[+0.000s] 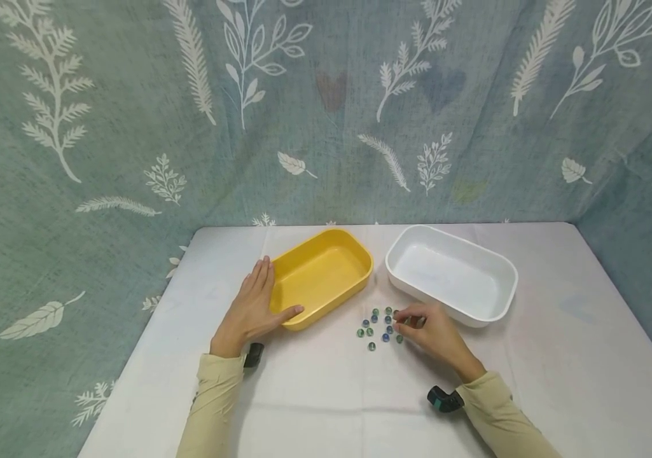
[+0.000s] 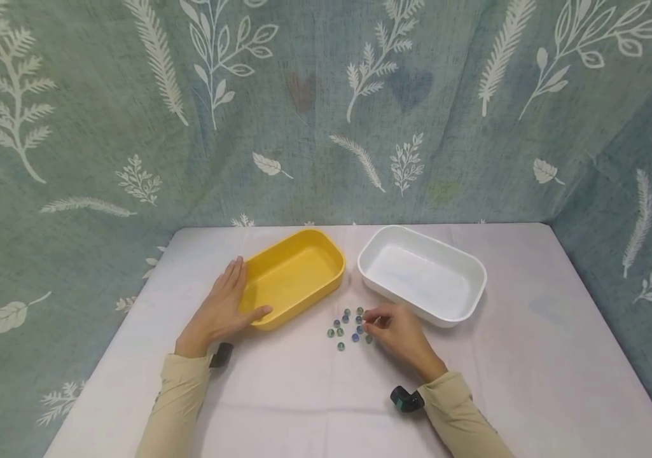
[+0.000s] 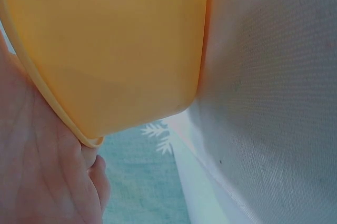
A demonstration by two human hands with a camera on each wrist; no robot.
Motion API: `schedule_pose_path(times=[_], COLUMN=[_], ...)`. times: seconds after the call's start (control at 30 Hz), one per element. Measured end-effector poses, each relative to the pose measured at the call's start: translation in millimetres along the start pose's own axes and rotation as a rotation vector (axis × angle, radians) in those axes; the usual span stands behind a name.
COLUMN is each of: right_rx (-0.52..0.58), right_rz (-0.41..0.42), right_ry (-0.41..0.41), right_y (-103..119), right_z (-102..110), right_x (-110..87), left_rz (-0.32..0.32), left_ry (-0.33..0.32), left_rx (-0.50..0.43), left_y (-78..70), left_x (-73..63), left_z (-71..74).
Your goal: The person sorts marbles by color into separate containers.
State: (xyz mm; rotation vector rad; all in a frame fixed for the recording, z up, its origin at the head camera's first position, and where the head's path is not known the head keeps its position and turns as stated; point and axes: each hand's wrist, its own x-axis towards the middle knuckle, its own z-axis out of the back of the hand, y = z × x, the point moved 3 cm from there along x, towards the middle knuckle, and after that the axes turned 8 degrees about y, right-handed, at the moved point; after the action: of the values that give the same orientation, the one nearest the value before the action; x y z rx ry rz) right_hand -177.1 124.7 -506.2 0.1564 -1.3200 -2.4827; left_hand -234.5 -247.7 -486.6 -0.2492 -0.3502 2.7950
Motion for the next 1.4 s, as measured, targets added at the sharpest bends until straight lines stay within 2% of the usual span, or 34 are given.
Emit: schedule_pose_path(times=[0.57, 0.97, 1.4], right_rx=[-0.049, -0.09, -0.212], right_rz=[-0.016, 0.003, 0.055], right_ry=[0.004, -0.006, -0.04], right_y=[-0.7, -0.9, 4.7], right_z=[-10.8, -13.7, -17.6], right_x=[-2.4, -1.4, -1.4], left_rz=[0.0, 0.003, 0.003], left_ry=[-0.001, -0.01, -0.013], left_rx=[0.004, 0.005, -0.007], left_y=[-0.7, 0.9, 0.8], left_x=[-0.2, 0.5, -0.3], left_z=[-0.5, 0.8, 0.9])
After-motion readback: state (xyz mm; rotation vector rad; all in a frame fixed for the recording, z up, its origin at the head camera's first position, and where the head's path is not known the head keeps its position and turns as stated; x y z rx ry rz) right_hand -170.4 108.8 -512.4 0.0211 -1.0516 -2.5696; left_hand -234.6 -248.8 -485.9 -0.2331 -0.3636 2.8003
